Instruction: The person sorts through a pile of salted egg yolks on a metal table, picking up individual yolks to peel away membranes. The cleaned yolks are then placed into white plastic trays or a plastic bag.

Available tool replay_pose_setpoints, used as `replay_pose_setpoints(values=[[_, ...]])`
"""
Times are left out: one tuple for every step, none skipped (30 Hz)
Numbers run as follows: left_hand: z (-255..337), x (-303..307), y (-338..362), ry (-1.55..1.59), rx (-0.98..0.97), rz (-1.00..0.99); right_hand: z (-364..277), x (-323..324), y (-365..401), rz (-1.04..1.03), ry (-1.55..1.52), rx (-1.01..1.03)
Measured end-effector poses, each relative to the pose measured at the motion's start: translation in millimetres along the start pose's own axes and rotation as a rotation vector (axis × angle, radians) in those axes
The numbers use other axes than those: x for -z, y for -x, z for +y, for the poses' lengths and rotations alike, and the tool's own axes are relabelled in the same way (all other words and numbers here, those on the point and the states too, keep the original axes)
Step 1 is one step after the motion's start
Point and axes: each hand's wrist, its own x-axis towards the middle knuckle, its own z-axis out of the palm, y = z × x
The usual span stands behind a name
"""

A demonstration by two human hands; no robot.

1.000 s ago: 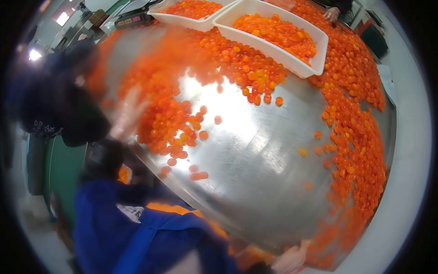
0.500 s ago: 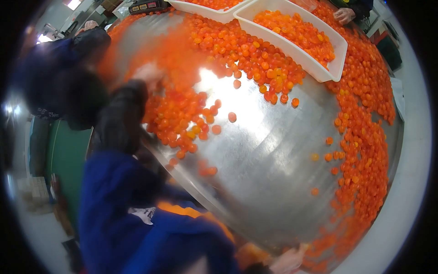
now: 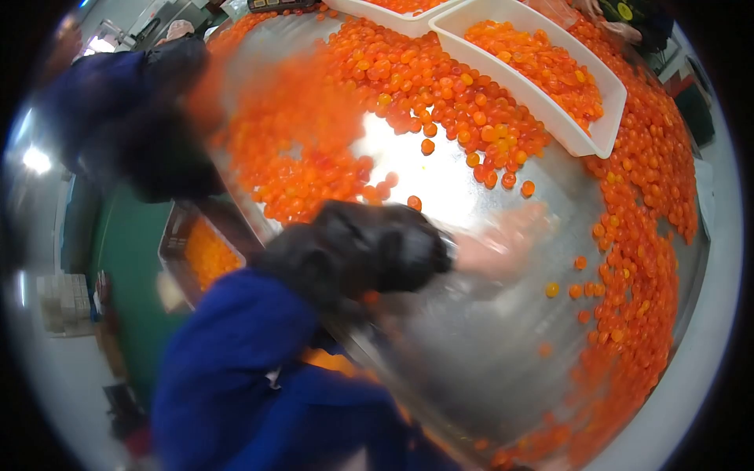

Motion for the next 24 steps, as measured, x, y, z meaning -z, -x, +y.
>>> replay_pose_setpoints(values=[[19.7,1.9,-17.5,0.644,0.044,-0.125,9.3,-4.1,-8.7,-0.011,0.006,-0.022],[35.1,8.8,-34.0,0.643,0.060,-0.128,17.2,-8.3,-18.6,-0.022,0.016,-0.044],[48.7,17.6,-51.5,0.682,0.200,-0.247,26.4,-12.0,-27.0,-0.036,0.027,-0.069],[57.7,22.0,-63.6,0.719,0.337,-0.370,36.3,-16.7,-35.7,-0.050,0.030,-0.094],[62.2,20.0,-69.9,0.719,0.336,-0.383,47.0,-21.8,-44.7,-0.065,0.027,-0.121],[64.1,17.5,-76.8,0.686,0.307,-0.381,59.5,-26.8,-54.2,-0.080,0.017,-0.149],[66.0,14.2,-86.0,0.654,0.271,-0.380,72.4,-33.3,-63.2,-0.101,-0.001,-0.175],[61.4,34.1,-95.8,0.720,0.337,-0.455,89.0,-40.7,-72.8,-0.122,-0.025,-0.198],[58.2,48.8,-109.3,0.796,0.388,-0.531,110.3,-49.6,-83.2,-0.142,-0.055,-0.221],[61.0,7.4,-108.0,0.750,0.357,-0.206,137.9,-63.9,-92.7,-0.167,-0.114,-0.240],[72.0,-30.3,-113.2,0.727,0.327,0.118,179.0,-80.2,-103.2,-0.201,-0.197,-0.256],[64.8,-17.6,-121.3,0.856,0.349,0.006,225.1,-109.4,-112.1,-0.269,-0.389,-0.317],[65.5,0.2,-127.6,0.838,0.382,-0.077,263.9,-127.6,-116.5,-0.330,-0.510,-0.382],[63.6,10.1,-135.4,0.810,0.387,-0.218,251.2,-109.3,-111.0,-0.288,-0.132,-0.169],[63.8,-10.3,-134.7,0.869,0.309,-0.159,195.1,-104.4,-117.8,-0.275,0.243,0.042],[60.8,-57.3,-129.3,0.719,0.128,0.027,136.7,-82.7,-125.1,-0.338,0.107,-0.217],[58.7,-33.6,-136.0,0.792,0.141,-0.197,98.9,-65.9,-136.3,-0.388,-0.041,-0.465],[52.9,-3.7,-148.3,0.847,0.156,-0.418,98.3,-68.0,-141.4,-0.375,-0.024,-0.495],[55.0,0.5,-158.5,0.860,0.132,-0.427,99.0,-72.5,-145.7,-0.370,-0.060,-0.565],[57.8,1.8,-166.4,0.804,0.180,-0.536,104.3,-77.7,-146.1,-0.368,-0.105,-0.628],[58.9,-1.3,-173.3,0.745,0.229,-0.645,119.1,-86.0,-147.7,-0.361,-0.102,-0.644],[59.8,-5.5,-176.7,0.657,0.154,-0.591,139.3,-96.6,-151.1,-0.328,-0.192,-0.591],[57.0,-8.9,-179.6,0.664,0.146,-0.599,143.7,-99.7,-154.4,-0.297,-0.277,-0.534],[53.4,-12.5,-183.6,0.438,-0.137,-0.560,146.9,-101.1,-163.4,-0.393,-0.208,-0.548]])
